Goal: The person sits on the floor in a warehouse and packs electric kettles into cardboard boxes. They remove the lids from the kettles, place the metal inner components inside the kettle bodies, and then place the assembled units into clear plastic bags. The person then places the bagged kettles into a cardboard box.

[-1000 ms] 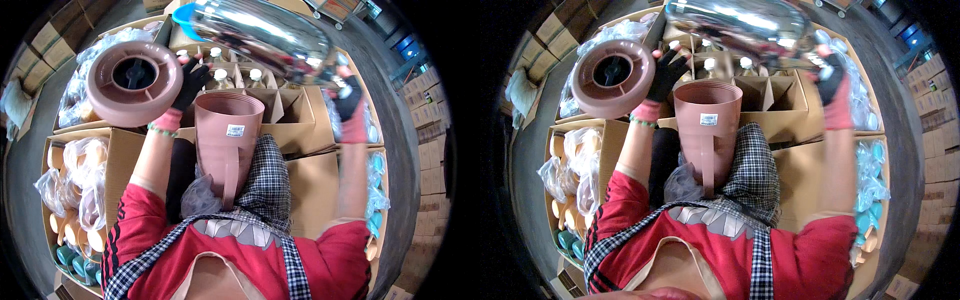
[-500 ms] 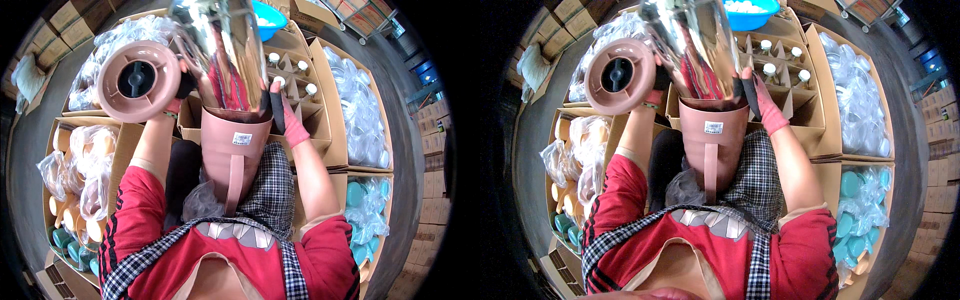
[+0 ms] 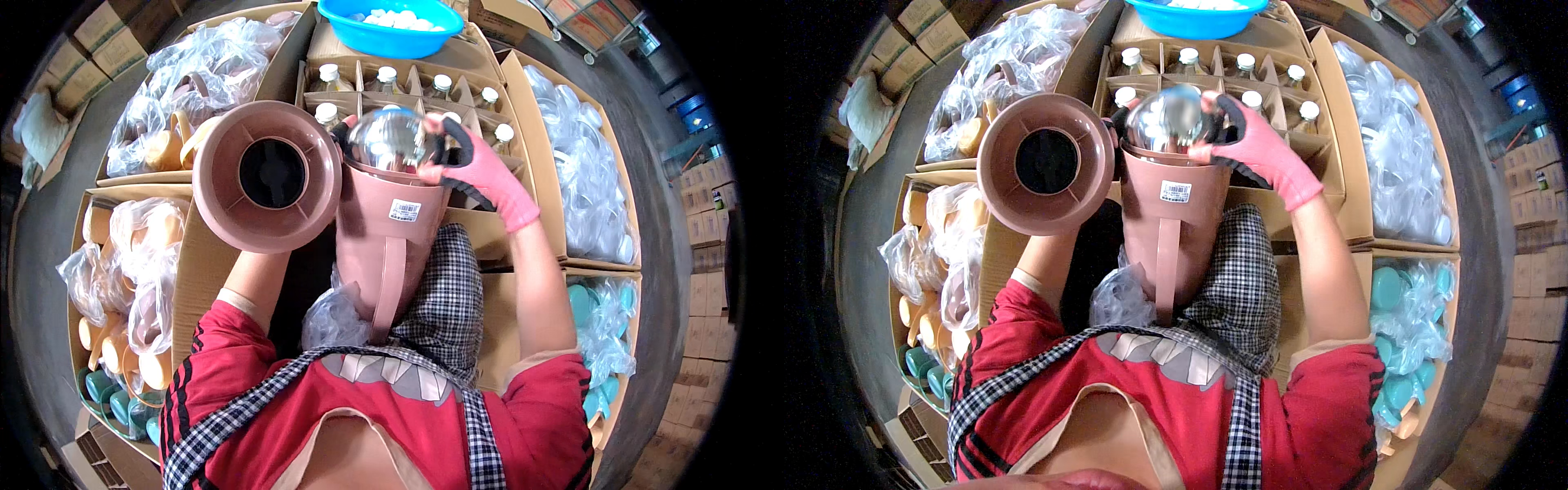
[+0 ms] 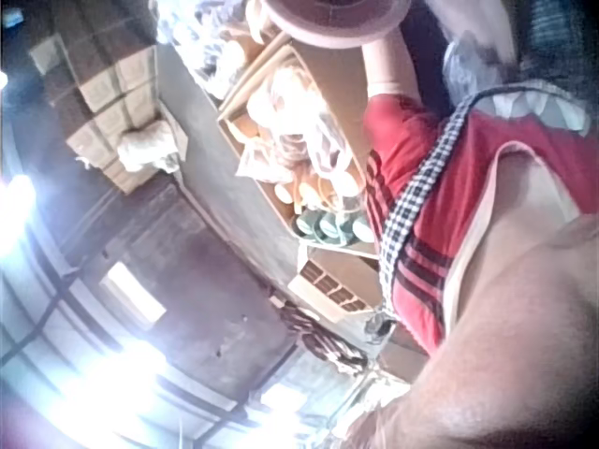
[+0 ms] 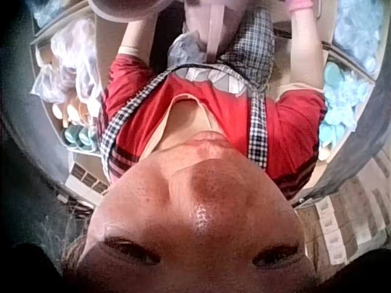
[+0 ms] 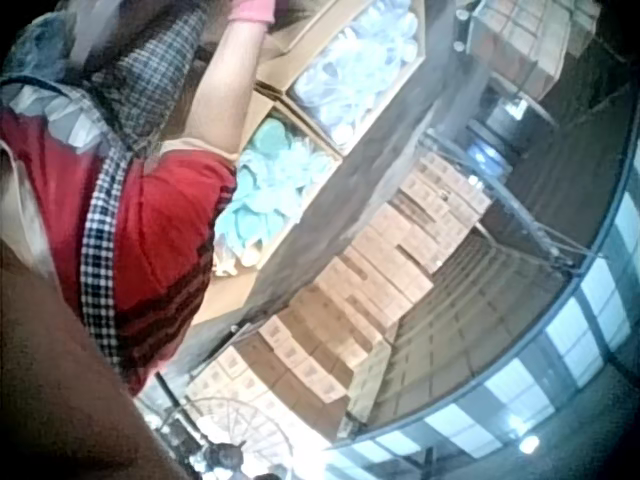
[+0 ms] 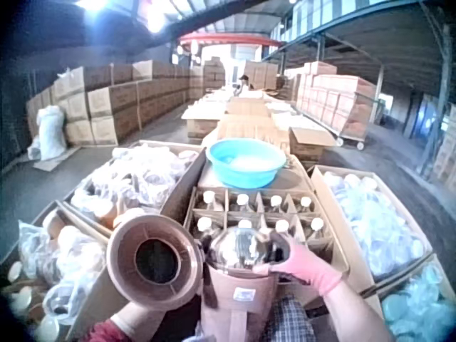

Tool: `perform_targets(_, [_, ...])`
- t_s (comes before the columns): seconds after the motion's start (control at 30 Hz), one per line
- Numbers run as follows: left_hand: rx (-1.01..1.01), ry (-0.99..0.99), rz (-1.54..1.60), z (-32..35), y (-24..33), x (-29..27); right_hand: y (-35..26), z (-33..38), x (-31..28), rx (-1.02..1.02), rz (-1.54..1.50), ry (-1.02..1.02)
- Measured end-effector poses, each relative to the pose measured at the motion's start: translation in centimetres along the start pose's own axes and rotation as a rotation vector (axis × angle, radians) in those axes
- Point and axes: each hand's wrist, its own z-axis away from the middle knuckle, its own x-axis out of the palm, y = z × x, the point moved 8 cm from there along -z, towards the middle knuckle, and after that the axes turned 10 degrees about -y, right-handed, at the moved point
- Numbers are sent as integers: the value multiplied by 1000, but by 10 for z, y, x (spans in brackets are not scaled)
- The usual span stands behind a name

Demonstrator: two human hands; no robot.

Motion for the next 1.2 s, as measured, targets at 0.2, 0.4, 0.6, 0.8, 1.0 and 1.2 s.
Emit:
perform_targets(0.2, [-27, -17, 18, -2, -8, 14, -12, -23, 23, 224, 667, -509])
perform_targets(0.4, [-39, -15, 36, 3, -13, 22, -16, -23, 41, 183, 886, -530])
perform_targets(0.6, [190, -102, -973, 4, 23, 14, -29, -23, 67, 346, 1021, -468])
perform_targets(0.8, [685, 144, -1373, -6, 65, 66, -31, -28, -1, -143, -684, -112])
perform_targets(1.0, [-11, -275, -1455, -16, 21, 39, 27, -21, -10, -221, -510, 263])
perform_targets(1.2, [-54, -44, -1468, 6, 2, 15, 57, -7, 3, -98, -564, 200])
